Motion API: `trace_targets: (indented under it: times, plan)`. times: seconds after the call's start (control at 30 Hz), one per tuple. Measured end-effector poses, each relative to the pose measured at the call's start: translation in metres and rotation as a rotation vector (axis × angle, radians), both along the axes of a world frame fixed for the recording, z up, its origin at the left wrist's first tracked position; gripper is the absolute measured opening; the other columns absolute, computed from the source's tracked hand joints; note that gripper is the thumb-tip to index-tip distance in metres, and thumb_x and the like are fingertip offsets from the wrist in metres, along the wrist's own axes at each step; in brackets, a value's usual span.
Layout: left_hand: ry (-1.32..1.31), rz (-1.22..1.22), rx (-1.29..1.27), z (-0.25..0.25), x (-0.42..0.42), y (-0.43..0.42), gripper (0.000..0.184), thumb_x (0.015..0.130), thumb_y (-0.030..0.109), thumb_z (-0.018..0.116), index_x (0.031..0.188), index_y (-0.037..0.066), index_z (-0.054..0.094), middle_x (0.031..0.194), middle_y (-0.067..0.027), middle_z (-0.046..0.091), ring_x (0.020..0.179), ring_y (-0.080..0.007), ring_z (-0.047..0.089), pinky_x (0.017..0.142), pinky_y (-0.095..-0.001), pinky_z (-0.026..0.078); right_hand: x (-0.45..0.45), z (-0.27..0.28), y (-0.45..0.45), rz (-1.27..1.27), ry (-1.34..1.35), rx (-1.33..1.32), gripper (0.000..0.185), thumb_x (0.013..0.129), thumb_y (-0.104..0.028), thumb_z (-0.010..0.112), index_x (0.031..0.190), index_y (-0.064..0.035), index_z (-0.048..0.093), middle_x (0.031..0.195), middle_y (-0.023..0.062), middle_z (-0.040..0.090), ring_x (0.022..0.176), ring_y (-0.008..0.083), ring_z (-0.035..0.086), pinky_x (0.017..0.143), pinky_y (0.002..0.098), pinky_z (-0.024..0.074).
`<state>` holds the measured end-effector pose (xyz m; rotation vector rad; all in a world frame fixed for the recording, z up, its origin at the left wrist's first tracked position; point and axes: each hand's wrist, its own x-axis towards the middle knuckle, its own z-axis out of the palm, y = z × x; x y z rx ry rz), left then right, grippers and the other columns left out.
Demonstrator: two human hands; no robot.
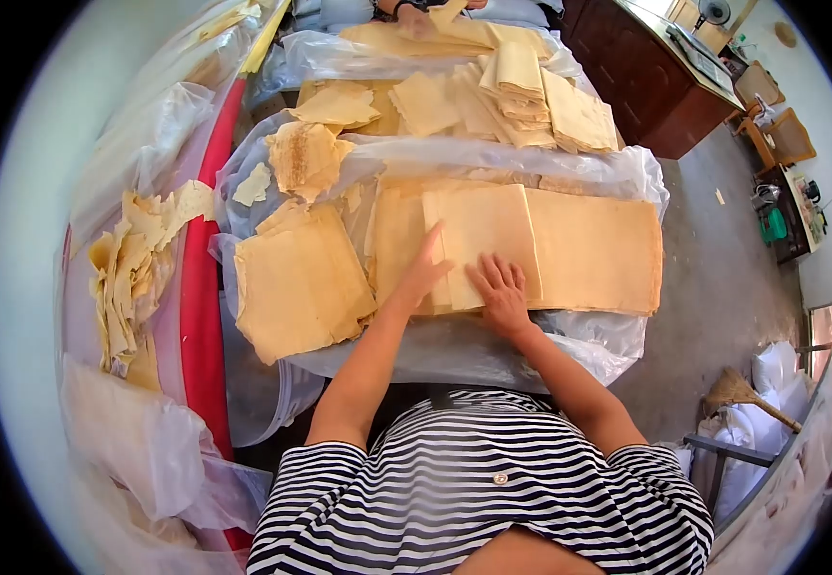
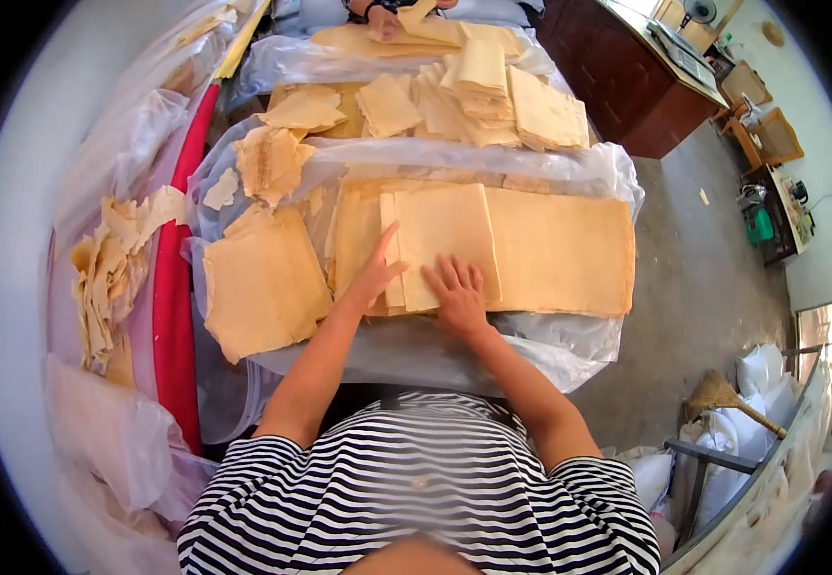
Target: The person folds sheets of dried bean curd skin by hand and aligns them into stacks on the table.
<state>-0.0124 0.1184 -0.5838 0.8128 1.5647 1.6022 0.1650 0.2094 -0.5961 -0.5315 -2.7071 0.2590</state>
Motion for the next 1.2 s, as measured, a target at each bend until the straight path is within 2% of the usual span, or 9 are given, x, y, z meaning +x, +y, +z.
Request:
trace_targets:
  times: [0.23, 0.4, 0.53, 0.6, 0.67, 0.73, 0.97, 1.03, 1.2]
  plan:
    - [0.161, 0.078, -0.306, -0.015, -0.002, 0.014, 0.033, 0.081, 0.006, 0.059, 0.114, 0.002, 0.061, 0.100, -0.0105, 0.064, 0.084, -0.0108, 0.059, 0.075, -0.0276, 0.048, 0.009, 0.012, -0.004, 0.068, -0.051, -0.100, 0.076, 0.069, -0.025, 0.070, 0.138, -0.0154, 0.041, 0.143, 0.0153, 0.036, 0.133, 0.0347, 0.033, 0.109, 0.0533, 0.0181]
    - [0.202, 0.117, -0.251, 0.002, 0.045, -0.014, 0.047, 0.082, 0.016, 0.061, 0.125, -0.001, 0.051, 0.112, -0.0212, 0.060, 0.098, -0.0261, 0.061, 0.083, -0.0340, 0.048, 0.027, -0.009, -0.021, 0.038, 0.187, -0.346, 0.066, 0.072, -0.025, 0.073, 0.131, -0.0070, 0.048, 0.137, 0.0185, 0.043, 0.128, 0.0333, 0.040, 0.106, 0.0458, 0.0295]
    - [0.146, 0.006, -0.071, 0.063, 0.074, -0.006, 0.057, 0.083, 0.021, 0.064, 0.132, 0.000, 0.044, 0.121, -0.0232, 0.054, 0.107, -0.0302, 0.058, 0.088, -0.0359, 0.047, 0.027, -0.043, -0.003, -0.460, 0.538, -0.959, 0.019, 0.084, -0.016, 0.062, 0.092, 0.0006, 0.063, 0.079, 0.0119, 0.066, 0.074, 0.0203, 0.063, 0.063, 0.0287, 0.0464]
    - [0.406, 0.022, -0.062, 0.053, 0.064, 0.011, 0.056, 0.082, 0.020, 0.065, 0.132, 0.003, 0.046, 0.127, -0.0205, 0.051, 0.116, -0.0335, 0.052, 0.095, -0.0386, 0.042, 0.025, -0.025, 0.010, -0.550, 0.782, -1.319, 0.018, 0.086, -0.017, 0.061, 0.086, 0.0007, 0.062, 0.068, 0.0018, 0.059, 0.059, 0.0109, 0.053, 0.053, 0.0279, 0.0401]
    - [1.161, -0.004, 0.023, 0.036, 0.050, 0.032, 0.057, 0.083, 0.022, 0.064, 0.135, 0.010, 0.044, 0.137, -0.0153, 0.042, 0.124, -0.0324, 0.043, 0.101, -0.0454, 0.037, 0.027, -0.024, 0.021, -0.573, 0.767, -1.386, 0.020, 0.087, -0.020, 0.061, 0.084, 0.0001, 0.063, 0.069, -0.0019, 0.054, 0.059, 0.0071, 0.047, 0.052, 0.0259, 0.0381]
    - [1.279, -0.045, -0.037, 0.031, 0.045, 0.046, 0.057, 0.081, 0.025, 0.065, 0.133, 0.011, 0.047, 0.138, -0.0145, 0.042, 0.129, -0.0317, 0.037, 0.105, -0.0488, 0.031, 0.027, -0.025, 0.030, -0.592, 0.652, -1.436, 0.018, 0.088, -0.016, 0.060, 0.091, 0.0015, 0.062, 0.078, -0.0011, 0.059, 0.070, 0.0074, 0.055, 0.062, 0.0243, 0.0448]
    - [1.342, -0.186, -0.214, -0.009, 0.040, 0.063, 0.057, 0.082, 0.039, 0.060, 0.134, 0.021, 0.046, 0.146, -0.0109, 0.031, 0.139, -0.0281, 0.020, 0.109, -0.0585, 0.011, 0.033, -0.018, 0.036, -0.592, 0.493, -1.348, 0.025, 0.082, -0.021, 0.064, 0.094, 0.0015, 0.061, 0.081, 0.0063, 0.061, 0.070, 0.0149, 0.057, 0.062, 0.0292, 0.0450]
    - [1.353, -0.161, -0.200, -0.019, 0.037, 0.065, 0.061, 0.079, 0.043, 0.062, 0.135, 0.023, 0.045, 0.146, -0.0114, 0.031, 0.139, -0.0295, 0.020, 0.108, -0.0602, 0.011, 0.034, 0.007, 0.035, -0.616, 0.303, -0.548, 0.044, 0.079, -0.023, 0.067, 0.115, -0.0014, 0.054, 0.108, 0.0133, 0.059, 0.092, 0.0245, 0.058, 0.077, 0.0350, 0.0460]
    - [1.296, -0.212, -0.389, 0.011, 0.020, 0.071, 0.078, 0.069, 0.056, 0.068, 0.137, 0.026, 0.043, 0.148, -0.0136, 0.029, 0.139, -0.0341, 0.019, 0.105, -0.0662, 0.012, 0.024, 0.012, 0.042, -0.424, -0.005, -0.067, 0.059, 0.076, -0.029, 0.068, 0.126, -0.0050, 0.047, 0.121, 0.0144, 0.052, 0.109, 0.0322, 0.050, 0.088, 0.0409, 0.0418]
